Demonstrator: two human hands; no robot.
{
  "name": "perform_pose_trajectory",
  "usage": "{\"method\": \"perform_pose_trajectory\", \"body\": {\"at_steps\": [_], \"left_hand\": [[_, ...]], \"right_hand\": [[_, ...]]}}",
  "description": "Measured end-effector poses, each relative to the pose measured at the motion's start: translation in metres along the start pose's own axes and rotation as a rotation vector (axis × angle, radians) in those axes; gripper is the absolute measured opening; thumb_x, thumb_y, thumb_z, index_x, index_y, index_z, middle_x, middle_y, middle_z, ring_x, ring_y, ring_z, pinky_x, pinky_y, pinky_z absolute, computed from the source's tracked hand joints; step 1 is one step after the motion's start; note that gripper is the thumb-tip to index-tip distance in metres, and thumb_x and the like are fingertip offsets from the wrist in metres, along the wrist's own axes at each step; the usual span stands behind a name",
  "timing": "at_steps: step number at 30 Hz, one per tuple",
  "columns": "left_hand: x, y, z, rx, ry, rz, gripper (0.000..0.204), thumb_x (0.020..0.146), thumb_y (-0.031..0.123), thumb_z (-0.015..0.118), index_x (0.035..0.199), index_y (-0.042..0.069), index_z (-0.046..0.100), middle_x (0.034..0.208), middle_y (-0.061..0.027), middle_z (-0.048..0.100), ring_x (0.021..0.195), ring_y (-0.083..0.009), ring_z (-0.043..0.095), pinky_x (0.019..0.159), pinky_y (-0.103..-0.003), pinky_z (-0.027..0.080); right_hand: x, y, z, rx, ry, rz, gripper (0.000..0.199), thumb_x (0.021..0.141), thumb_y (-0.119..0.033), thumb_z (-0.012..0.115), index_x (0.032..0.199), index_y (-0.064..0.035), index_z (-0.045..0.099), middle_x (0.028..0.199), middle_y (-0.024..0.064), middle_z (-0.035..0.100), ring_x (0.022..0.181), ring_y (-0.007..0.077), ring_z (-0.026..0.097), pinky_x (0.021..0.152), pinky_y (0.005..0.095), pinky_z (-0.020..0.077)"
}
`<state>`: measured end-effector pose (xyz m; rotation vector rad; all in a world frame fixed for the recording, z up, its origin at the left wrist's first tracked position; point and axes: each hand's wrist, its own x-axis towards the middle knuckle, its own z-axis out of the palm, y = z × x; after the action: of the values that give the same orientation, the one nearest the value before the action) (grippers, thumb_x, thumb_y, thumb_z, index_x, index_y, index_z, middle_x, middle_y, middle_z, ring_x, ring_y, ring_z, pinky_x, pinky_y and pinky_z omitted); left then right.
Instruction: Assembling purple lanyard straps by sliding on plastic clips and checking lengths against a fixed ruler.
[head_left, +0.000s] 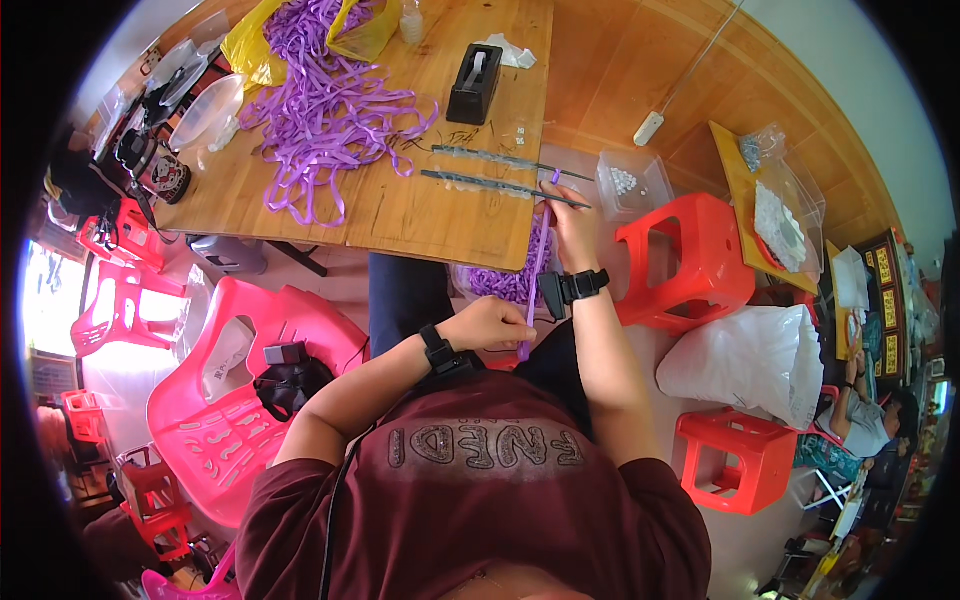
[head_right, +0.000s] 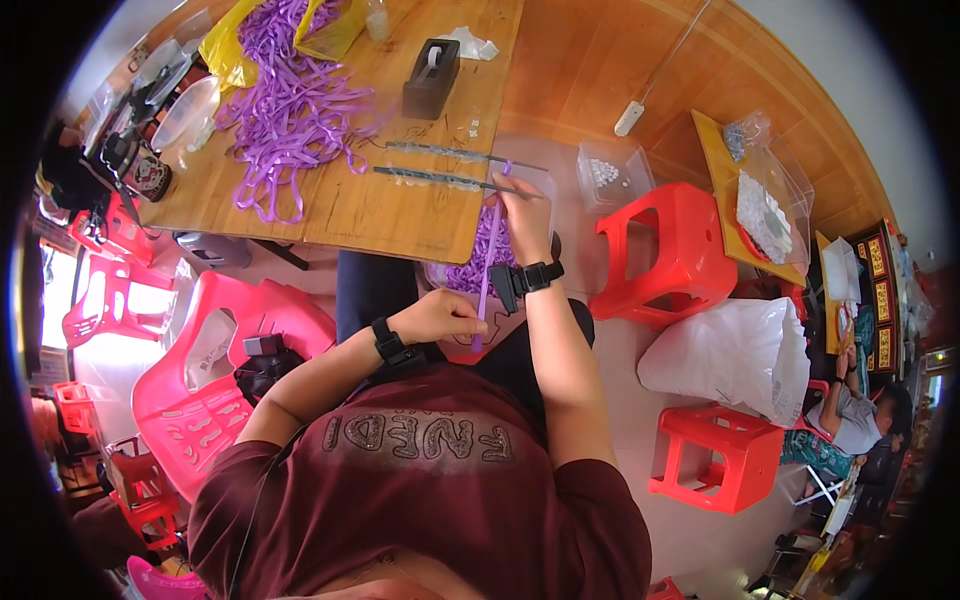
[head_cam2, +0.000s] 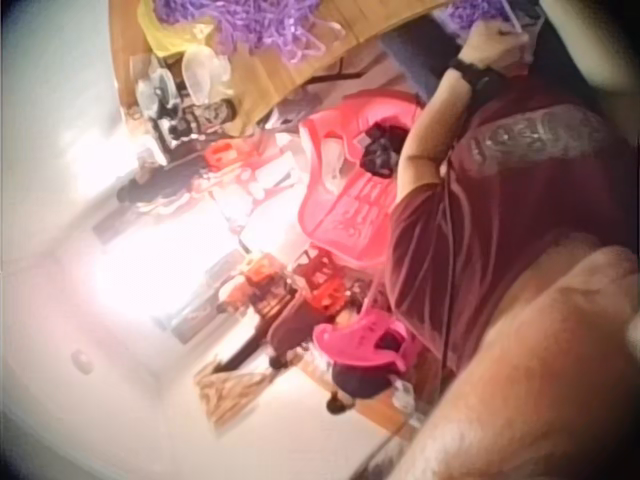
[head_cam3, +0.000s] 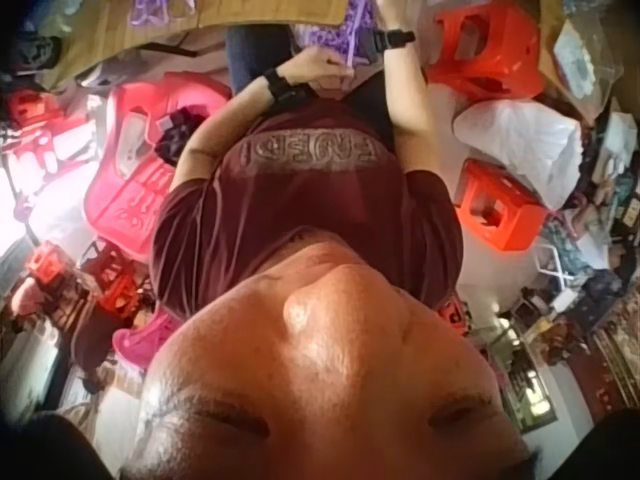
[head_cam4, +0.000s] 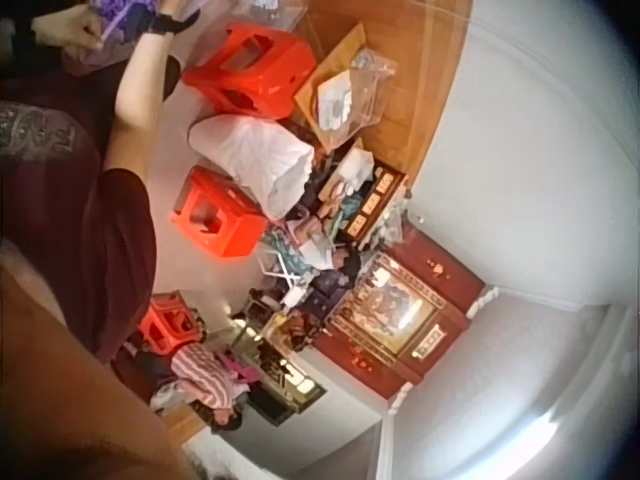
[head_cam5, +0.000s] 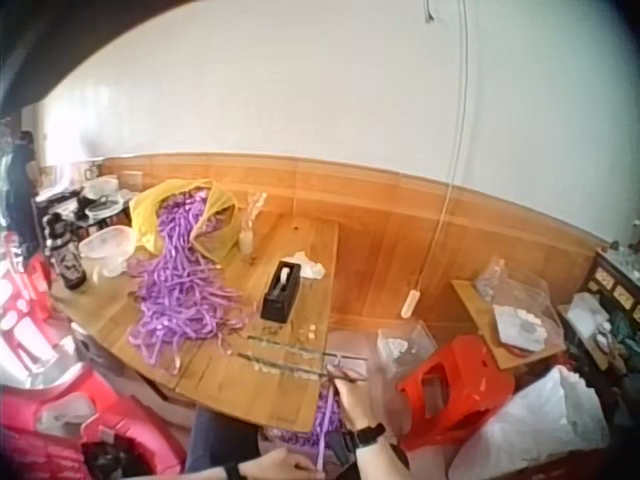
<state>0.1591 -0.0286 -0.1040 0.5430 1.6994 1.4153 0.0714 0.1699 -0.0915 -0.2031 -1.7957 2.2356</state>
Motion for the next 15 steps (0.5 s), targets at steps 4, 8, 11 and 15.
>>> {"method": "perform_pose_trajectory", "body": {"at_steps": [4, 8, 11, 15], "left_hand": [[-0.004, 0.011, -0.004, -0.017, -0.098, -0.068, 0.026, 0.092, 0.026, 0.073, 0.092, 0.001, 0.075, 0.075, -0.0017, 0.069, 0.071, -0.0062, 0.062, 0.066, -0.024, 0.053], [-0.017, 0.035, -0.005, 0.125, -0.148, -0.042, 0.024, 0.092, 0.026, 0.073, 0.092, 0.002, 0.076, 0.075, -0.0013, 0.069, 0.069, -0.0064, 0.062, 0.066, -0.024, 0.051], [-0.030, 0.052, -0.004, 0.157, -0.239, -0.085, 0.023, 0.092, 0.024, 0.073, 0.092, 0.001, 0.076, 0.077, -0.0022, 0.070, 0.071, -0.0077, 0.062, 0.067, -0.025, 0.050], [-0.051, 0.082, -0.004, 0.303, -0.364, 0.161, 0.023, 0.091, 0.021, 0.073, 0.096, -0.001, 0.074, 0.091, -0.0064, 0.071, 0.082, -0.0120, 0.064, 0.073, -0.028, 0.051]], "right_hand": [[-0.012, -0.002, -0.001, -0.046, -0.033, 0.022, 0.023, 0.094, -0.023, 0.069, 0.098, -0.0002, 0.073, 0.068, 0.0008, 0.066, 0.059, 0.0047, 0.053, 0.054, 0.0206, 0.0368], [-0.017, 0.007, -0.002, -0.121, -0.046, 0.006, 0.025, 0.095, -0.024, 0.068, 0.099, 0.0007, 0.074, 0.067, -0.0001, 0.065, 0.059, 0.0053, 0.054, 0.055, 0.0204, 0.0385], [-0.029, 0.001, 0.002, -0.135, -0.014, -0.026, 0.028, 0.096, -0.025, 0.067, 0.096, 0.0018, 0.074, 0.066, -0.0004, 0.064, 0.060, 0.0054, 0.056, 0.057, 0.0205, 0.0408], [-0.044, -0.022, 0.000, -0.198, -0.054, -0.020, 0.029, 0.096, -0.026, 0.067, 0.097, 0.0024, 0.074, 0.068, -0.0004, 0.065, 0.062, 0.0056, 0.057, 0.058, 0.0212, 0.0429]]}}
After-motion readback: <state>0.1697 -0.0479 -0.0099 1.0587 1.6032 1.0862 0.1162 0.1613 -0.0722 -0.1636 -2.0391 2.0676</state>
